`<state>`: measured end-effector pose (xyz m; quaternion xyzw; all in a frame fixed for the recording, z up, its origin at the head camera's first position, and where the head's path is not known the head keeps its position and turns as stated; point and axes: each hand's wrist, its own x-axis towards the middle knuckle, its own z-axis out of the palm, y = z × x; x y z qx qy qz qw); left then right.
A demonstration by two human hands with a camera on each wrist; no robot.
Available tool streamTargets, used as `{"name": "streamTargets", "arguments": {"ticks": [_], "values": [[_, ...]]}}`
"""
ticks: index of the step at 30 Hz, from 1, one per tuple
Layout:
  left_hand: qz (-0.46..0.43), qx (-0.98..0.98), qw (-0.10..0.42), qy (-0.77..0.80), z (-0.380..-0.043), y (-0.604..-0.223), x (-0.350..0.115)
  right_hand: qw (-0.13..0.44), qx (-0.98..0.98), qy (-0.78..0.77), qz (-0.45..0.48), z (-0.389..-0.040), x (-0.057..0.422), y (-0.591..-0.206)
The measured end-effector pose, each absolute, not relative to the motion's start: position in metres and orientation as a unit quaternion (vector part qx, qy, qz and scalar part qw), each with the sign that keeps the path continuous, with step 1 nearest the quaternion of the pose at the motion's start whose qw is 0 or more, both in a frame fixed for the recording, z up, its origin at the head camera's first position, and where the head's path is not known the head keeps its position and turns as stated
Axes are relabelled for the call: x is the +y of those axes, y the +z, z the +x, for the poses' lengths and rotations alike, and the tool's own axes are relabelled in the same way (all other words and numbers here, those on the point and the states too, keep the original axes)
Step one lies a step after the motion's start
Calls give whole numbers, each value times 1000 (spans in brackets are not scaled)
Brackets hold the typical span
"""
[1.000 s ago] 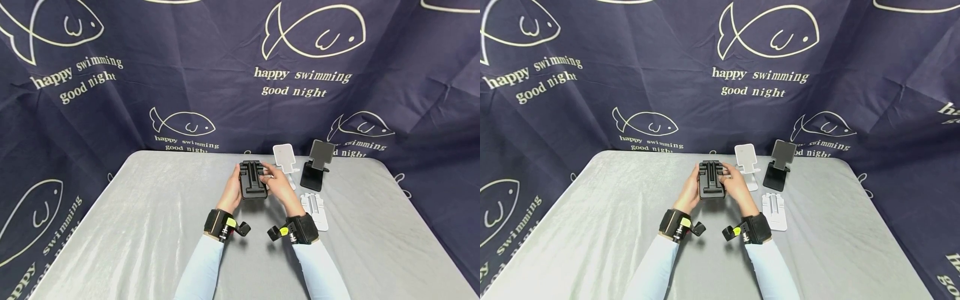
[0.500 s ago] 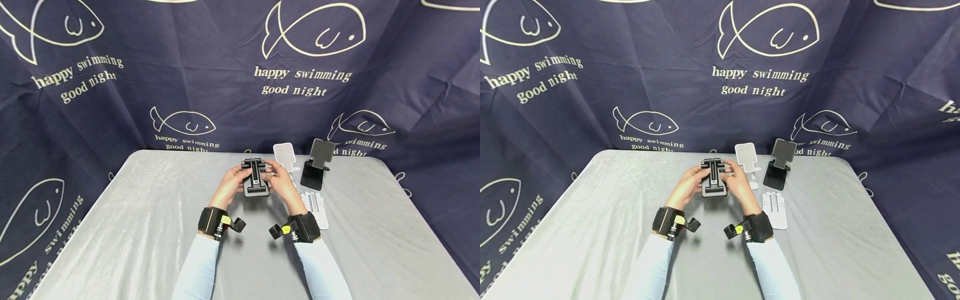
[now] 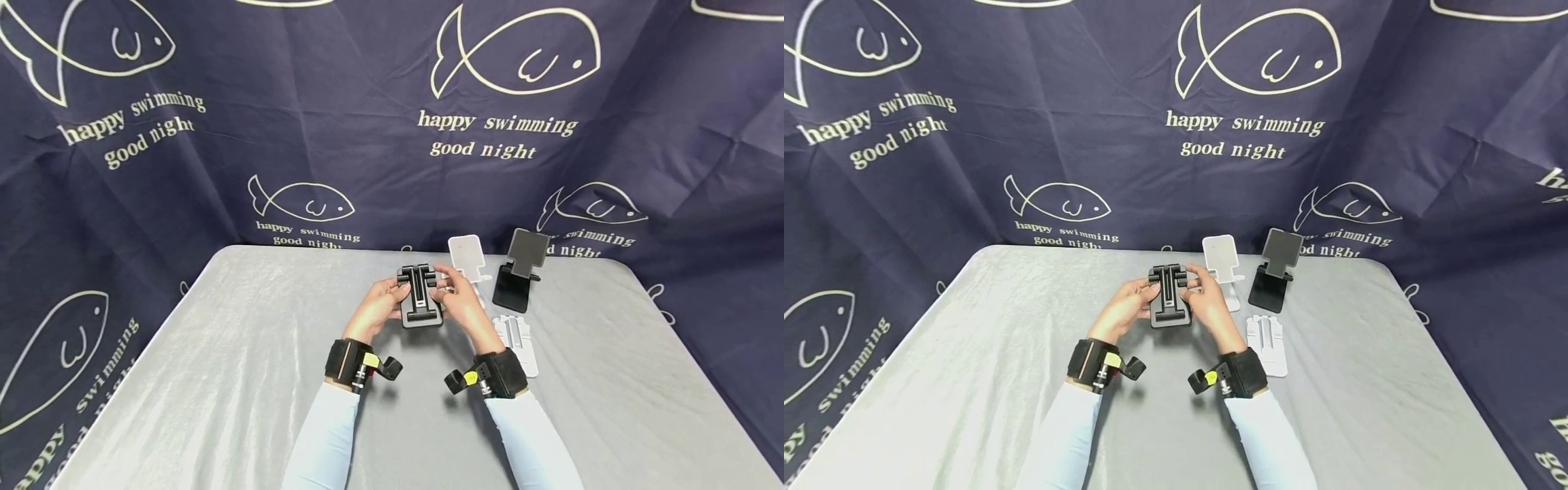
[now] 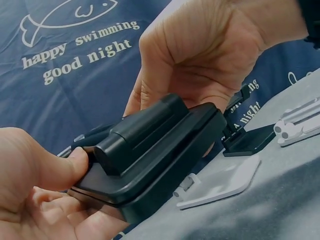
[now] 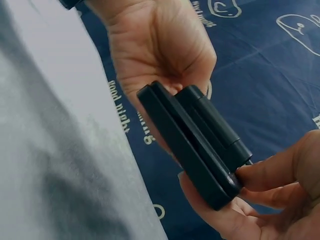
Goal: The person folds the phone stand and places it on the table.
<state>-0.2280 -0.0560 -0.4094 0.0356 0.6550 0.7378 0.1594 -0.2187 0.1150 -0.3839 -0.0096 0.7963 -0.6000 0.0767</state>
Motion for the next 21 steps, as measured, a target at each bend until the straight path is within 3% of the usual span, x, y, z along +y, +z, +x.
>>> {"name": "streamTargets", "arguments": {"ticks": [21], "values": [[71,725,238,643,-207,-433,-10,147,853,-501,-24,-195,177,-400]]}}
